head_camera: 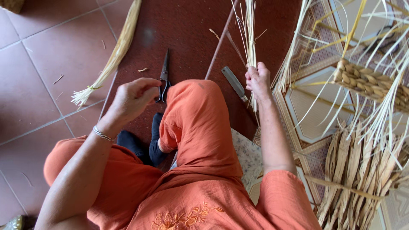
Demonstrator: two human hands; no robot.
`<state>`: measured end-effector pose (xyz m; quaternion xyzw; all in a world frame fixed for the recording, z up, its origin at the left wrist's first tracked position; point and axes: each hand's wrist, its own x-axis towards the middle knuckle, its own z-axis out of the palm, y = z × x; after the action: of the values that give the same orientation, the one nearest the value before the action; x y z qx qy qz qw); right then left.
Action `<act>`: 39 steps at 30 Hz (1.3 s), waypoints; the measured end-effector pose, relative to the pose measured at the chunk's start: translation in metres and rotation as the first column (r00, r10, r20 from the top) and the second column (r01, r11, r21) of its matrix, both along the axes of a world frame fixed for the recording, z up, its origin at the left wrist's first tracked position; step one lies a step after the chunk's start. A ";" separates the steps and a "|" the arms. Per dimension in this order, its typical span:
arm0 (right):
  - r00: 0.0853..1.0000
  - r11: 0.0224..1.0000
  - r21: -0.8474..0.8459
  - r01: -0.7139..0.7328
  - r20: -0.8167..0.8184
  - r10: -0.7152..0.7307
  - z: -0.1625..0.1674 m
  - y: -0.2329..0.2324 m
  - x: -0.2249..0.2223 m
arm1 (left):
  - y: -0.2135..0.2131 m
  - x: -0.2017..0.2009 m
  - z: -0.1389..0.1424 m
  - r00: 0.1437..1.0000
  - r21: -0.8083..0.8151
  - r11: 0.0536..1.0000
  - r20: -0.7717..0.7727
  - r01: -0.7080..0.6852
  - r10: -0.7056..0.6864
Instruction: The person sits cross-legged on a tiled floor and prepares dried straw by hand. They separate strands, trim ends with scissors, and bundle the pieces into neat bunches.
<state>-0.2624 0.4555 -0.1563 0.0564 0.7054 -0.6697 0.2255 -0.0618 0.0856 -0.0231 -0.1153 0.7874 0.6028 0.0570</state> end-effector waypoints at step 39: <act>0.793 0.723 -0.336 -0.603 -0.160 0.588 0.131 -0.312 0.154 | -0.122 0.018 0.031 0.707 0.673 0.703 -0.382 -0.228 0.595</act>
<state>-0.1084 0.1439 -0.0250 -0.2304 0.5515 -0.6830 0.4199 -0.0434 -0.0362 0.0078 -0.0876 0.4935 0.8137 -0.2944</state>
